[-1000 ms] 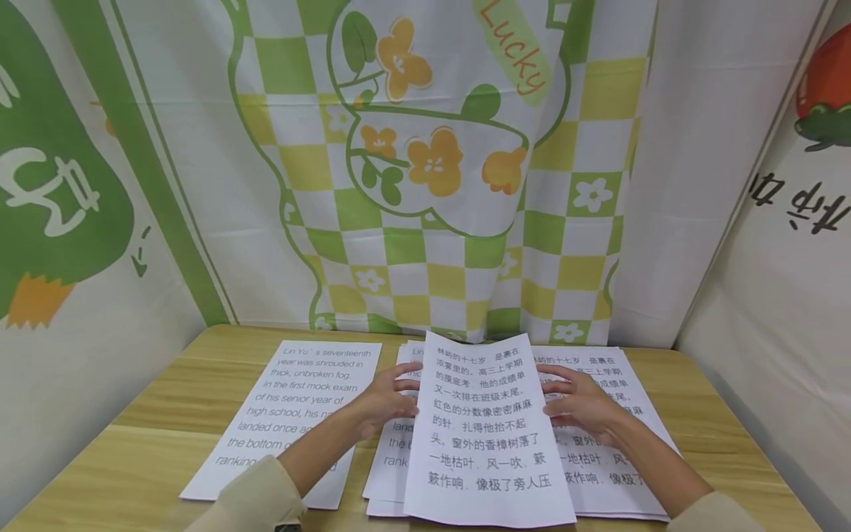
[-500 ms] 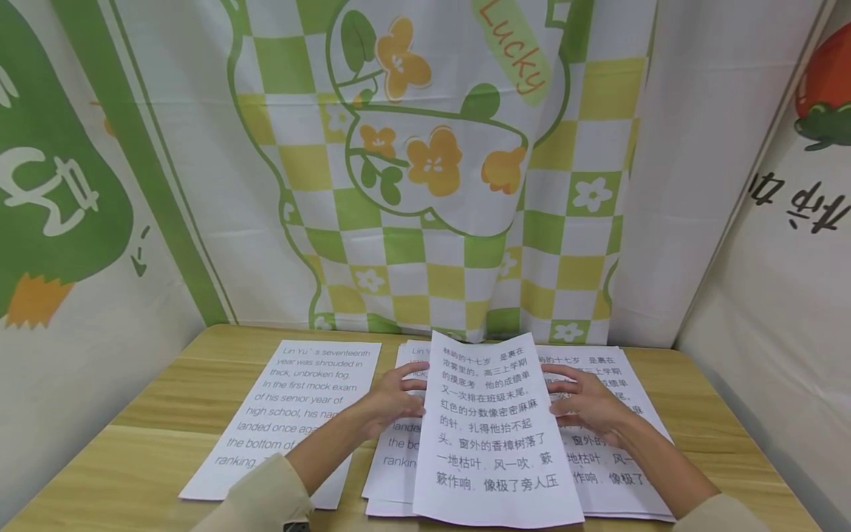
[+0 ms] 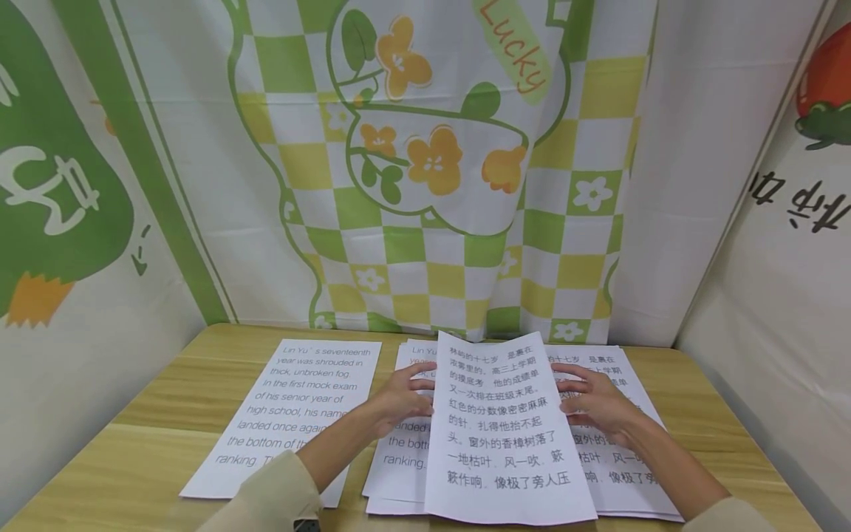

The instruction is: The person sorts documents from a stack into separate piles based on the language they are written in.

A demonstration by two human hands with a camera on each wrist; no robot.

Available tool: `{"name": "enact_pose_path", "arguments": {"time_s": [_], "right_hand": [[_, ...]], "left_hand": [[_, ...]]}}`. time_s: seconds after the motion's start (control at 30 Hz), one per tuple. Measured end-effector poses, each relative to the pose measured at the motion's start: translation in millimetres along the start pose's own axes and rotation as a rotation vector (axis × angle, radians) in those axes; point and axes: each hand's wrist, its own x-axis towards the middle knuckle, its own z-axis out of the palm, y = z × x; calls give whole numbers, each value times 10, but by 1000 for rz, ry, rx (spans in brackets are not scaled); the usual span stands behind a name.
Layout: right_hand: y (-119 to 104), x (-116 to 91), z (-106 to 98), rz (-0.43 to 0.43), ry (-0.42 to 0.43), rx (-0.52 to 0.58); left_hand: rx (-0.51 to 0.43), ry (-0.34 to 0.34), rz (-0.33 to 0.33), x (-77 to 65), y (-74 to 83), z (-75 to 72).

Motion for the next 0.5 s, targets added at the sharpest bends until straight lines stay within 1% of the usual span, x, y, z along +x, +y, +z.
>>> {"name": "enact_pose_path", "arguments": {"time_s": [0.33, 0.5], "right_hand": [[15, -40, -63, 10, 39, -14], [29, -55, -103, 13, 57, -24]], "left_hand": [[8, 16, 5, 35, 6, 74], [0, 24, 6, 58, 13, 134]]}}
